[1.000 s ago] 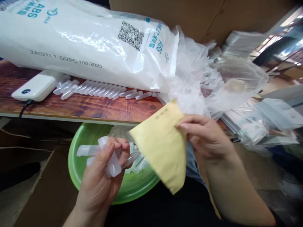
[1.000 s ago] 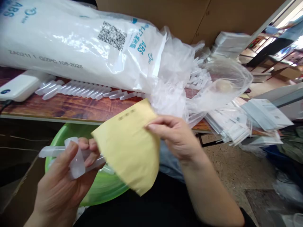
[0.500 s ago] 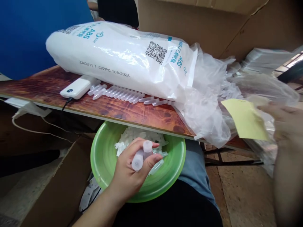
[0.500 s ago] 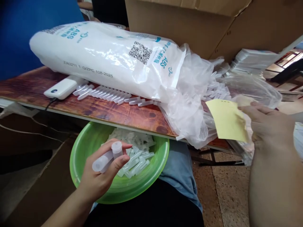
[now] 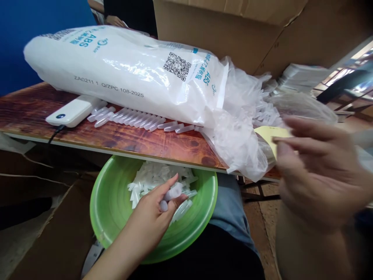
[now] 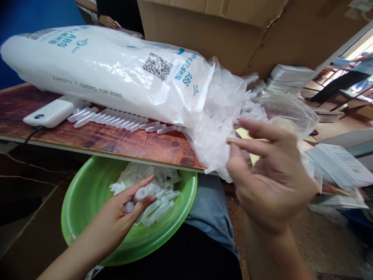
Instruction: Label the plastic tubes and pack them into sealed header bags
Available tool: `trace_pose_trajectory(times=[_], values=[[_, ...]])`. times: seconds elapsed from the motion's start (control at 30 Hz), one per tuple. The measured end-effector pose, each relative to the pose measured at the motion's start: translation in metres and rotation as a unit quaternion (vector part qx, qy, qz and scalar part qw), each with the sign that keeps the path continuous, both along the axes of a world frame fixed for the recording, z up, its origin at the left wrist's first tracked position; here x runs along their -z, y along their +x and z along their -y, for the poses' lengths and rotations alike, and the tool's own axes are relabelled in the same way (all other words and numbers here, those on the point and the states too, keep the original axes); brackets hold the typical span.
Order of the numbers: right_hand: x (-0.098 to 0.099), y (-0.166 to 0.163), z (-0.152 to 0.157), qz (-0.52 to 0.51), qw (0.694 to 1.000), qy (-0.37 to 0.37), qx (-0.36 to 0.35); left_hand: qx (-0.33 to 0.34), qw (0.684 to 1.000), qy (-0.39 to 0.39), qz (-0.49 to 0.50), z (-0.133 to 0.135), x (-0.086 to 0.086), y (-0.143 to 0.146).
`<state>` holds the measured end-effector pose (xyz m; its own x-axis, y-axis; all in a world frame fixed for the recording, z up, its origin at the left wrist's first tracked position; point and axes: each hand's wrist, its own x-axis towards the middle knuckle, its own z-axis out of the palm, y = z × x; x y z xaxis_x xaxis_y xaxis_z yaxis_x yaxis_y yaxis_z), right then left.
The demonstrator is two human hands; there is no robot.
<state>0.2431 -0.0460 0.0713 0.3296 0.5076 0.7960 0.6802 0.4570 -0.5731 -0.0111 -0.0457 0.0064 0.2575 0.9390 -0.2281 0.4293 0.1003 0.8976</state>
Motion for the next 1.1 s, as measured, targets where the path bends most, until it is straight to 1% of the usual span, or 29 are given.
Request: trace_pose_trajectory(times=[0.03, 0.1, 0.2, 0.3, 0.37, 0.47, 0.53, 0.6, 0.73, 0.83, 0.87, 0.9, 0.93, 0.97, 1.07, 1.1], values=[[0.001, -0.013, 0.002, 0.006, 1.0, 0.015, -0.011, 0.001, 1.0, -0.014, -0.017, 0.0, 0.0, 0.001], [0.006, -0.029, 0.004, 0.013, 0.999, 0.011, -0.043, 0.013, 0.998, -0.032, -0.047, 0.0, -0.002, 0.002], [0.016, -0.039, 0.004, -0.001, 0.995, -0.033, -0.092, 0.027, 0.996, -0.056, -0.065, -0.001, -0.003, 0.001], [0.024, -0.044, 0.006, -0.026, 0.988, -0.064, -0.137, 0.019, 0.994, -0.084, -0.064, -0.001, 0.0, -0.003], [0.027, -0.048, 0.008, -0.049, 0.982, -0.087, -0.159, 0.009, 0.994, -0.101, -0.037, 0.0, 0.001, -0.005], [0.029, -0.052, 0.011, -0.1, 0.968, -0.121, -0.197, 0.016, 0.986, -0.151, 0.067, 0.002, 0.001, -0.008], [0.03, -0.053, 0.011, -0.139, 0.954, -0.138, -0.228, 0.024, 0.967, -0.207, 0.15, 0.003, -0.001, -0.008], [0.032, -0.054, 0.011, -0.174, 0.937, -0.158, -0.257, 0.019, 0.942, -0.26, 0.213, 0.003, -0.005, -0.007], [0.042, -0.06, 0.011, -0.238, 0.907, -0.192, -0.29, -0.042, 0.893, -0.334, 0.298, -0.002, -0.011, -0.007], [0.048, -0.068, 0.015, -0.239, 0.9, -0.214, -0.297, -0.095, 0.842, -0.388, 0.362, -0.005, -0.012, -0.006], [0.05, -0.072, 0.017, -0.229, 0.901, -0.219, -0.297, -0.107, 0.831, -0.393, 0.379, -0.006, -0.011, -0.005], [0.051, -0.075, 0.019, -0.217, 0.904, -0.22, -0.296, -0.117, 0.826, -0.388, 0.392, -0.005, -0.01, -0.004], [0.052, -0.078, 0.021, -0.203, 0.908, -0.218, -0.295, -0.124, 0.828, -0.374, 0.4, -0.004, -0.008, -0.003], [0.052, -0.081, 0.022, -0.189, 0.913, -0.211, -0.294, -0.126, 0.835, -0.354, 0.401, -0.002, -0.007, 0.0], [0.052, -0.084, 0.025, -0.149, 0.926, -0.187, -0.293, -0.119, 0.874, -0.282, 0.377, 0.004, -0.008, 0.006], [0.052, -0.085, 0.025, -0.14, 0.929, -0.178, -0.292, -0.122, 0.88, -0.259, 0.379, 0.006, -0.009, 0.008]])
